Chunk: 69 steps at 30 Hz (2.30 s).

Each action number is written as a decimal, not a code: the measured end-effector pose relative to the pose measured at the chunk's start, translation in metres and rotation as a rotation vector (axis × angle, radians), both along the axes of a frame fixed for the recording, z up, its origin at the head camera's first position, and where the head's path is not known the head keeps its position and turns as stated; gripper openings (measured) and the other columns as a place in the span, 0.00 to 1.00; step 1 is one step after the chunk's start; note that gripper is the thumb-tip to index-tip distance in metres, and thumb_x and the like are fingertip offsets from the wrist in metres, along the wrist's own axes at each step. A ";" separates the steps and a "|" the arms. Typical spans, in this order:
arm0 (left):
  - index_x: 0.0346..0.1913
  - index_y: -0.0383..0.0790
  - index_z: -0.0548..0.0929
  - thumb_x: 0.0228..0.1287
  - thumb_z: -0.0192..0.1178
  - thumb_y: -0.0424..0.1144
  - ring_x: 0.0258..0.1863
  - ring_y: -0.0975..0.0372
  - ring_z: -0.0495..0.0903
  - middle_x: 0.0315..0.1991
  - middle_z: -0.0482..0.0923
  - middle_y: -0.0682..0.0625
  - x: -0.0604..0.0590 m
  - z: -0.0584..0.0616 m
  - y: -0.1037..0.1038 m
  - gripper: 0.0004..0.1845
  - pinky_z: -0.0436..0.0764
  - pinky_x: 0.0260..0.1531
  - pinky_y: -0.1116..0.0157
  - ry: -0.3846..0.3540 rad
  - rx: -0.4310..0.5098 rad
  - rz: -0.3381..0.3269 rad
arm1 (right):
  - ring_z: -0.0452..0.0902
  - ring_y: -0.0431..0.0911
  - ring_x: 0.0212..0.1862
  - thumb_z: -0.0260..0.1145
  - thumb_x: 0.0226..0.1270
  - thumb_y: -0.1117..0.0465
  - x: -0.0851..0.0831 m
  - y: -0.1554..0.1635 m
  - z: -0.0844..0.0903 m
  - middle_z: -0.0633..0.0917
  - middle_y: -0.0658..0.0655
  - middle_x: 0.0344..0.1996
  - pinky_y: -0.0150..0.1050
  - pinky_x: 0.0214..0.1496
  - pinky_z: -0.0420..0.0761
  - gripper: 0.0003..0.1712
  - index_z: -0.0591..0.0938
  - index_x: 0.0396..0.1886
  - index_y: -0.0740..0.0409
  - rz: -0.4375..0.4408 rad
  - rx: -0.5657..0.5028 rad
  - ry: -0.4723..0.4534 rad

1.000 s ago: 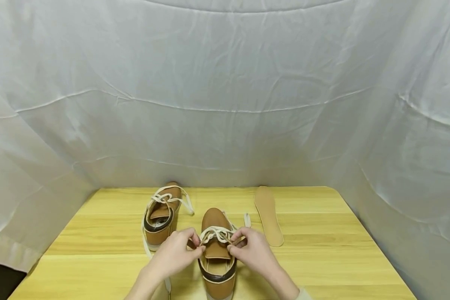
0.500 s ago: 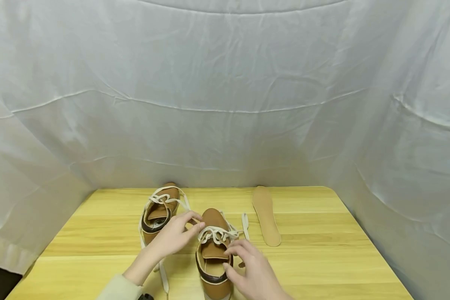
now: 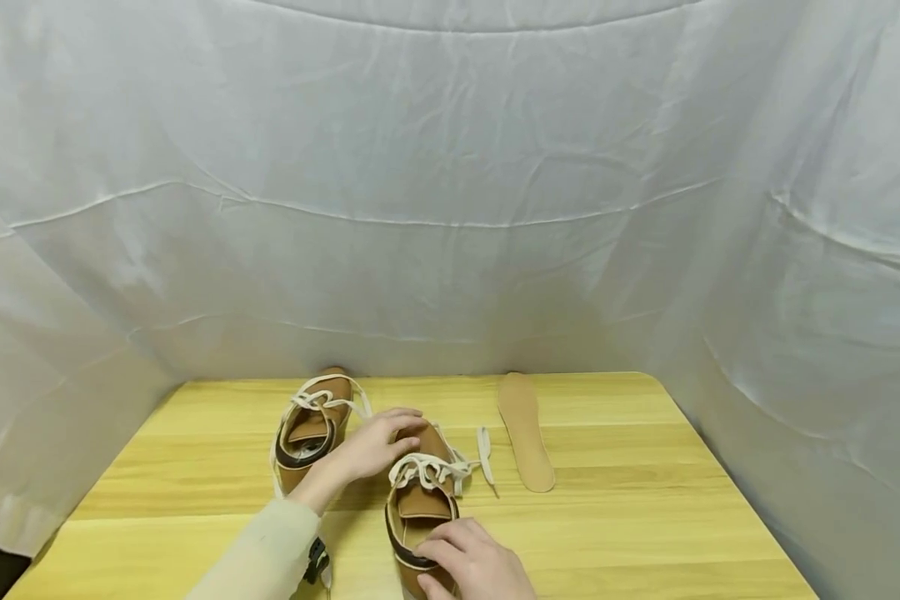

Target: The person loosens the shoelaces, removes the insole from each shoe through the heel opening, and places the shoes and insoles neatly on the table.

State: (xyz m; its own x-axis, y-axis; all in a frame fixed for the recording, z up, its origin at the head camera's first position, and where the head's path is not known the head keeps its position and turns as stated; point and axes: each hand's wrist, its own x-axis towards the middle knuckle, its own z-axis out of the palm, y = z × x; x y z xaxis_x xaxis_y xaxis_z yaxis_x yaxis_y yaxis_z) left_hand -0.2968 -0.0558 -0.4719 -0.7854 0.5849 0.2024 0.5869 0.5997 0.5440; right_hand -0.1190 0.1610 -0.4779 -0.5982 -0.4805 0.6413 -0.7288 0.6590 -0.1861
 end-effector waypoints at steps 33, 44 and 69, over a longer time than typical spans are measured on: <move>0.66 0.45 0.81 0.76 0.62 0.46 0.60 0.55 0.79 0.60 0.78 0.52 0.076 0.009 -0.033 0.21 0.83 0.55 0.52 0.039 -0.206 0.069 | 0.85 0.45 0.51 0.80 0.56 0.68 -0.038 0.094 0.016 0.88 0.50 0.47 0.21 0.62 0.74 0.21 0.87 0.47 0.44 0.192 -0.106 -0.085; 0.63 0.42 0.83 0.60 0.76 0.51 0.59 0.53 0.80 0.58 0.80 0.51 0.098 0.017 -0.060 0.31 0.81 0.58 0.48 -0.078 -0.131 0.096 | 0.85 0.47 0.56 0.78 0.59 0.68 -0.064 0.087 0.022 0.89 0.49 0.51 0.26 0.63 0.77 0.16 0.90 0.46 0.50 0.112 -0.132 -0.292; 0.62 0.44 0.83 0.52 0.80 0.46 0.62 0.54 0.77 0.60 0.80 0.55 0.102 0.012 -0.062 0.33 0.77 0.63 0.50 -0.091 -0.057 0.083 | 0.87 0.41 0.43 0.75 0.65 0.66 -0.103 0.043 0.073 0.90 0.52 0.41 0.35 0.45 0.87 0.13 0.88 0.49 0.59 0.192 0.135 -0.686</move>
